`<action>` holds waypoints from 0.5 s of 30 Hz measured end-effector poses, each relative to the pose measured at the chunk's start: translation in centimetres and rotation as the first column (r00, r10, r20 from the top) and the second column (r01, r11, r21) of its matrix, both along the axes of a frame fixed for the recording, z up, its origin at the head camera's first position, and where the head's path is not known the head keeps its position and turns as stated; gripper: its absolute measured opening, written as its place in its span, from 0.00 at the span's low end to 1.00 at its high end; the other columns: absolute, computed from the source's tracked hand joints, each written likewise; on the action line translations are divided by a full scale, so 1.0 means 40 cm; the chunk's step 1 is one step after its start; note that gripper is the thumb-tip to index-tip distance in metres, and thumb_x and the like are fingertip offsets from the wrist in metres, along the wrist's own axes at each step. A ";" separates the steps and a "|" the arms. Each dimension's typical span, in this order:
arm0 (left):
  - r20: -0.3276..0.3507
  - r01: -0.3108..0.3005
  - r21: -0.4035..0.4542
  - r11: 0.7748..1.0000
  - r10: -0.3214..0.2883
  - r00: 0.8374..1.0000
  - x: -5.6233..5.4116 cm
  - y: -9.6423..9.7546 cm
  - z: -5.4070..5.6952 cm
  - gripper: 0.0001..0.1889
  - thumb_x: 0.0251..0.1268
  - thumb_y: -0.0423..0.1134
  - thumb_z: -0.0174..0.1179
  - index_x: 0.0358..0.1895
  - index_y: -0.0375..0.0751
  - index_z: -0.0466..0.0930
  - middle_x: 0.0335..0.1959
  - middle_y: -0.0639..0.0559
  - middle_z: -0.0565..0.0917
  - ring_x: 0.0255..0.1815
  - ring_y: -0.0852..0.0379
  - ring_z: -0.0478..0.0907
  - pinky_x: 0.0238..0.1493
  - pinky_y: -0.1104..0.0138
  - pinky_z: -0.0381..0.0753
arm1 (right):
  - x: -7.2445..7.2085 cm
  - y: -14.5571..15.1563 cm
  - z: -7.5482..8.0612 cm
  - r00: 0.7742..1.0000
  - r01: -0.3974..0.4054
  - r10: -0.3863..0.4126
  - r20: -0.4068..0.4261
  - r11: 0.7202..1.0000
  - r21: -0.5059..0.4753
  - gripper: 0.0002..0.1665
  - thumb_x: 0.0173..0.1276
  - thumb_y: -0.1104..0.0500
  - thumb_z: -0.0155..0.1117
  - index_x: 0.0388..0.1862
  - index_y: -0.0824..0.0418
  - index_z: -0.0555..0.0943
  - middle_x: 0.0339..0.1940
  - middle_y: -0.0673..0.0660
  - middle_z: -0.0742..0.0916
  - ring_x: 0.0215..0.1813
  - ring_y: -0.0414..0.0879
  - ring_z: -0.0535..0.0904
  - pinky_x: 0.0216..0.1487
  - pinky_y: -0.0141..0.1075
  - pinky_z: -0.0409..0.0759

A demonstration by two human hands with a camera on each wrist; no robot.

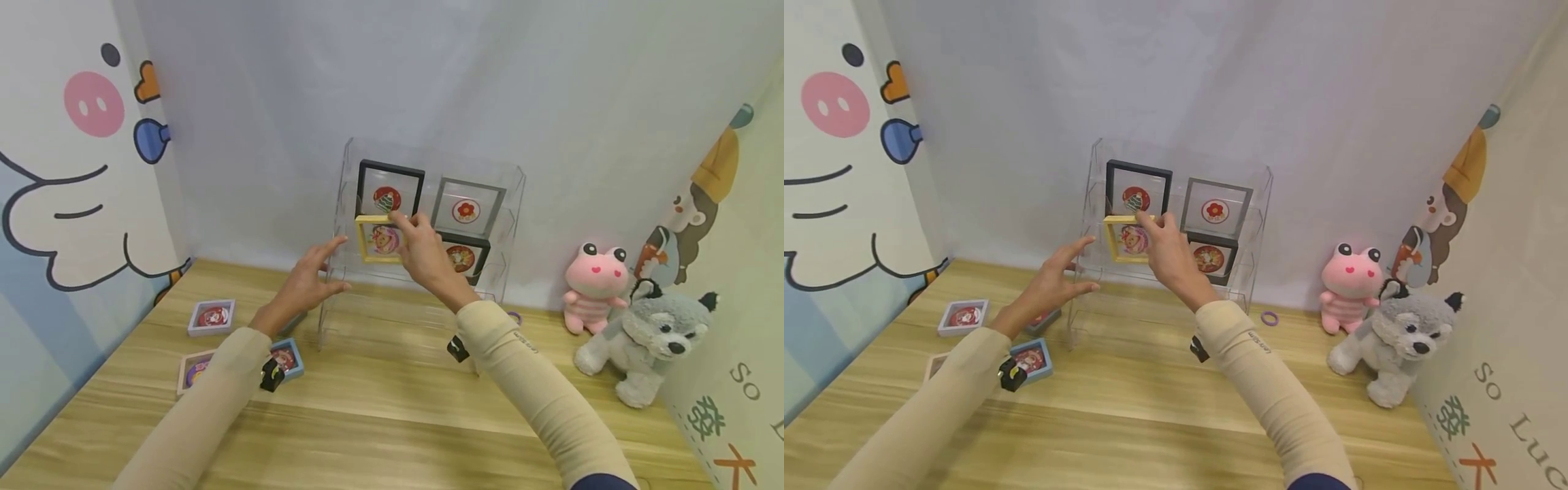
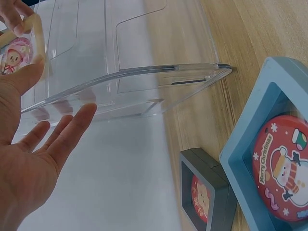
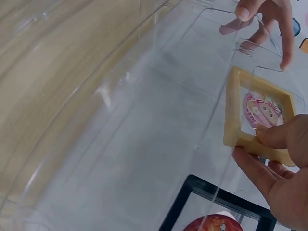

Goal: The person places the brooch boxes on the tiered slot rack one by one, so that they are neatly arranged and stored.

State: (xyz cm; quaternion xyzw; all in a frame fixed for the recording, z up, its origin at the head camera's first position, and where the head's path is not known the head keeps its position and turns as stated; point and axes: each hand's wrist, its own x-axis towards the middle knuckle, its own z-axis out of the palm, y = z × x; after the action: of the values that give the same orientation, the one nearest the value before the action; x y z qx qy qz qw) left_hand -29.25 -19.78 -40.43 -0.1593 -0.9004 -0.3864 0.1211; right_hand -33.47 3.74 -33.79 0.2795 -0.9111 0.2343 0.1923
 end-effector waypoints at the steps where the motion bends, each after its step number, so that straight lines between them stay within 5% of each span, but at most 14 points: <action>1: 0.004 -0.001 0.004 1.000 0.001 1.000 0.001 0.000 0.000 0.47 0.57 0.37 0.73 0.78 0.52 0.56 0.67 0.31 0.67 0.54 0.34 0.76 0.49 0.44 0.81 | -0.001 -0.001 -0.005 1.000 0.001 -0.001 0.004 1.000 -0.002 0.34 0.66 0.70 0.63 0.69 0.51 0.71 0.48 0.62 0.76 0.34 0.53 0.78 0.32 0.43 0.80; 15: -0.024 -0.001 0.004 1.000 0.001 1.000 0.000 0.001 -0.002 0.46 0.57 0.36 0.73 0.78 0.51 0.57 0.68 0.32 0.68 0.54 0.35 0.76 0.50 0.44 0.81 | 0.005 -0.006 -0.029 1.000 0.027 -0.026 0.015 0.999 -0.040 0.29 0.67 0.67 0.67 0.65 0.54 0.72 0.51 0.64 0.78 0.39 0.55 0.81 0.39 0.47 0.82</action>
State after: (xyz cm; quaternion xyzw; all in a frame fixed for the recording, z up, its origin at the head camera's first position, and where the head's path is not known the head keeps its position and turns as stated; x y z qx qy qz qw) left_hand -29.24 -19.75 -40.49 -0.1632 -0.8981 -0.3862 0.1324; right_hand -33.26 3.49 -34.97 0.2616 -0.9112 0.2522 0.1942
